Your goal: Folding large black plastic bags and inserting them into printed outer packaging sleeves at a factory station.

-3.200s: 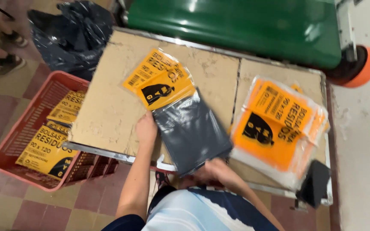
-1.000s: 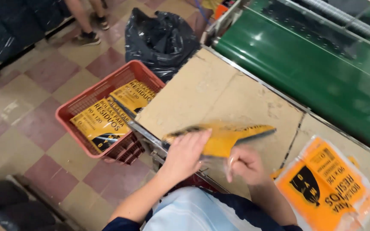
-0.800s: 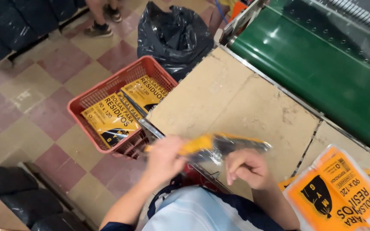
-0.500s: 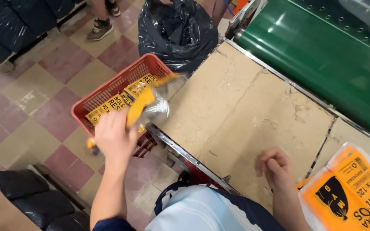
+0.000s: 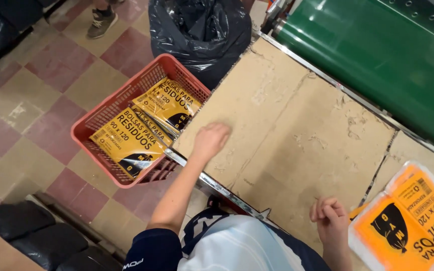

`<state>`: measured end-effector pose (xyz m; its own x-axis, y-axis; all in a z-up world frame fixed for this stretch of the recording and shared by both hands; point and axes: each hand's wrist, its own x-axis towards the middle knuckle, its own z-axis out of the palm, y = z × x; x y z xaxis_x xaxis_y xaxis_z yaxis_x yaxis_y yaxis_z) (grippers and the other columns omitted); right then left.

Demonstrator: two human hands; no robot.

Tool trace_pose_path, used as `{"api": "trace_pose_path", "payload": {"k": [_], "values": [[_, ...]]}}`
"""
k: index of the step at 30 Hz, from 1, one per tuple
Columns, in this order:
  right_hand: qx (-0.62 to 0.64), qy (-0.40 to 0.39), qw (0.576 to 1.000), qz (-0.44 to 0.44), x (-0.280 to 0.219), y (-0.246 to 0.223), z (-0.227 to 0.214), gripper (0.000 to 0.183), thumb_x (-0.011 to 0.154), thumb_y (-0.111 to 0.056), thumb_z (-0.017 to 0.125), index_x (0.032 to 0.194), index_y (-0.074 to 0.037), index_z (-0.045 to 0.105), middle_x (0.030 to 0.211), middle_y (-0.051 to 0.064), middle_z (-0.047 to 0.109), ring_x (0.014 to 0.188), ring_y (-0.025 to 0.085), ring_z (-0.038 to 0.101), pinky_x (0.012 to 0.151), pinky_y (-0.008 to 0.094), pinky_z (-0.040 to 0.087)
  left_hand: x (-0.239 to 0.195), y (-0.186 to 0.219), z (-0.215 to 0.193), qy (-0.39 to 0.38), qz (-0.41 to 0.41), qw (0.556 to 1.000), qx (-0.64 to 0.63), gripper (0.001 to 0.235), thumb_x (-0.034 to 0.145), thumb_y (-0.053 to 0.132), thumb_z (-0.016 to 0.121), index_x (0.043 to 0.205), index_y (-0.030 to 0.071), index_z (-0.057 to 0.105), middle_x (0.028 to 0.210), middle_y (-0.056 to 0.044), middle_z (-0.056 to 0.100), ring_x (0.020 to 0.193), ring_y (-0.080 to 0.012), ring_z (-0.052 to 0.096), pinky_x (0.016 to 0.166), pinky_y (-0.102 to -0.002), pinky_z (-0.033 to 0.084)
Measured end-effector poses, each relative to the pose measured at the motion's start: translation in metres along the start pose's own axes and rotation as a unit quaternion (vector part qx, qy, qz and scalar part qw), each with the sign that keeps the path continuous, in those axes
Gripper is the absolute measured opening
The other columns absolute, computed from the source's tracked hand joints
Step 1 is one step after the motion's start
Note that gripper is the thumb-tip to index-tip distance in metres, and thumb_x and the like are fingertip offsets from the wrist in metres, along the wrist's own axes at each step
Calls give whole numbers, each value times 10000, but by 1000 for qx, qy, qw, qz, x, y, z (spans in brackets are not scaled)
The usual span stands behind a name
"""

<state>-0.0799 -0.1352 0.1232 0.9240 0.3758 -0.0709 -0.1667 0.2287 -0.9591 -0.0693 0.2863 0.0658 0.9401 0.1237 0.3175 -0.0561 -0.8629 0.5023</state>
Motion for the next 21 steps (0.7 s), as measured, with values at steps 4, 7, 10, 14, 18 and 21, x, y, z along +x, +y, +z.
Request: {"api": "trace_pose_path", "payload": {"k": [4,7,10,14,18,21], "values": [[-68,52,996,16,-7,13,-14,226,848,38,457,660,-89,457,550,52,374,473,201,470,485,293,382,10,21,18,-76,40,996,3,99,918,258,560,889,198,633,882,-25,687,882,-278,660,674,-460,512],[-98,101,990,19,-15,24,-24,216,783,44,483,611,-82,451,533,49,376,482,201,495,533,297,393,12,26,21,-65,66,996,6,128,931,295,569,890,192,632,842,-16,663,866,-268,649,690,-433,504],[-157,130,979,23,-21,28,-32,163,735,38,522,625,-82,518,517,85,569,478,140,519,511,262,440,11,42,16,-102,40,994,-4,153,940,333,559,933,207,644,926,-6,695,930,-278,647,730,-467,507],[-199,148,968,24,-46,14,-35,154,764,-21,571,630,-82,524,545,51,562,478,142,568,477,289,509,5,70,23,-149,68,986,-39,110,919,306,590,909,210,644,918,15,690,915,-258,647,721,-446,487],[-243,119,962,39,-46,-4,-53,137,783,-11,578,661,-69,595,544,56,606,489,131,578,498,280,550,-1,90,40,-154,73,984,-58,88,886,230,577,853,174,636,872,-9,695,830,-277,643,669,-441,482],[-273,117,954,52,-56,-9,-72,130,814,-41,598,692,-78,625,580,44,607,495,114,543,496,263,525,-15,115,36,-170,68,981,-67,94,881,216,560,822,167,614,840,-3,678,812,-272,630,673,-434,476]]}}
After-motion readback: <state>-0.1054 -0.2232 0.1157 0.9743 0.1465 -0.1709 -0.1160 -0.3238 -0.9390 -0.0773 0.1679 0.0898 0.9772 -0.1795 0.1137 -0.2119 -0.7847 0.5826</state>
